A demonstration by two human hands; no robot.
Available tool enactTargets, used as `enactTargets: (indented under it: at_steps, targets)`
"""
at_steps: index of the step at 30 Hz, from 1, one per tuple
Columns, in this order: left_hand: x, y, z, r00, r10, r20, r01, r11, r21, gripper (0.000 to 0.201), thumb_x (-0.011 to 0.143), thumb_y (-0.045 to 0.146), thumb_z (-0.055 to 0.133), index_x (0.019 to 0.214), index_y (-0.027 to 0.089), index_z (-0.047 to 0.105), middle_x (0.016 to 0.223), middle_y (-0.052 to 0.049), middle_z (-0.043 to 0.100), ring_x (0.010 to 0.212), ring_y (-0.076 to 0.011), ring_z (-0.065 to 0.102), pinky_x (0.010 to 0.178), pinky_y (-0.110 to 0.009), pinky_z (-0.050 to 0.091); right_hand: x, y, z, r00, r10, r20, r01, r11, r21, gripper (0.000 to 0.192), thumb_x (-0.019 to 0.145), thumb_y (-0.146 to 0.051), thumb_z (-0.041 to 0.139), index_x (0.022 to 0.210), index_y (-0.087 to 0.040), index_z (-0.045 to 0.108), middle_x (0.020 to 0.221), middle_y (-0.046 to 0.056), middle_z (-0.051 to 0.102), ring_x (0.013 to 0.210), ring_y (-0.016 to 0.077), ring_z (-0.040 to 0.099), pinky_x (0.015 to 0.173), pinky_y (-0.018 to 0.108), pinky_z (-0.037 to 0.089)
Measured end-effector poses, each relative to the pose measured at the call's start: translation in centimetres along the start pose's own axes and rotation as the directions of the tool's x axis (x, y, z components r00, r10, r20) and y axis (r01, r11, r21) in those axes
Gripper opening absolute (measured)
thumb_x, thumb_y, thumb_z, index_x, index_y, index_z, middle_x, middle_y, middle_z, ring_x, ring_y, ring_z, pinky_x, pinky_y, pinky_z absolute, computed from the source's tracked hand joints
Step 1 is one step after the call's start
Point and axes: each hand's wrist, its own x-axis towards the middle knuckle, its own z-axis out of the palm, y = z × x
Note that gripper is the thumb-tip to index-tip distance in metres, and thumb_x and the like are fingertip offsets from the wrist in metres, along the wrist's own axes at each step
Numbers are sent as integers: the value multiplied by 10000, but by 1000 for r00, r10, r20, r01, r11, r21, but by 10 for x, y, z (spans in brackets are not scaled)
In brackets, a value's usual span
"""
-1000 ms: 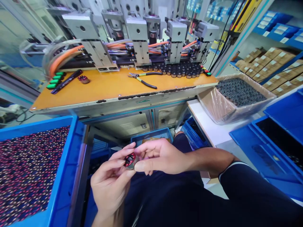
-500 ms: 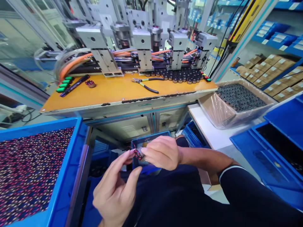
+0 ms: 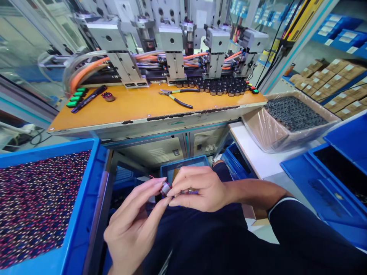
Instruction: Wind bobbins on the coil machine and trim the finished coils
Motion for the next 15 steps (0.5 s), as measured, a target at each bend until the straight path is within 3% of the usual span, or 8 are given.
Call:
enactTargets:
  at_steps: [4,7,10,13,15]
  targets:
    - [-1,1,0,994,-112,-14,111,992,-58,334,764,104,764,1050,275,752,1084,-19,750,952,-185,706,699,-240,590,0,-1,1,990,144,6,-144,987,78,181,926,-285,631,857,-125,677,794,45,667,663,75,585,609,202,511]
    - [0,0,0,977,-212,5,210,964,-163,244,767,135,773,975,258,745,1033,-20,761,983,-175,712,693,-198,585,-1,-2,6,983,171,-69,-163,981,104,170,914,-274,625,827,-134,669,781,42,669,649,80,582,577,206,495]
    - [2,0,3,975,-224,12,220,947,-234,224,770,124,770,947,256,733,1013,-9,763,1008,-161,712,721,-179,585,-3,-5,13,964,205,-171,-189,976,108,187,897,-301,636,803,-142,666,747,36,664,633,89,579,575,222,496]
    - [2,2,7,975,-220,-29,207,948,-241,225,770,98,761,935,247,730,1010,1,755,1011,-144,703,795,-190,588,-6,-8,18,912,299,-280,-259,951,171,197,865,-311,665,756,-147,655,713,23,649,625,89,579,577,222,497]
    - [1,4,7,977,-207,-50,193,959,-210,242,770,79,752,946,244,729,1025,-1,745,1025,-146,689,823,-204,582,-10,-7,16,853,424,-305,-338,894,295,204,839,-305,691,723,-146,636,688,0,613,581,74,556,531,201,470]
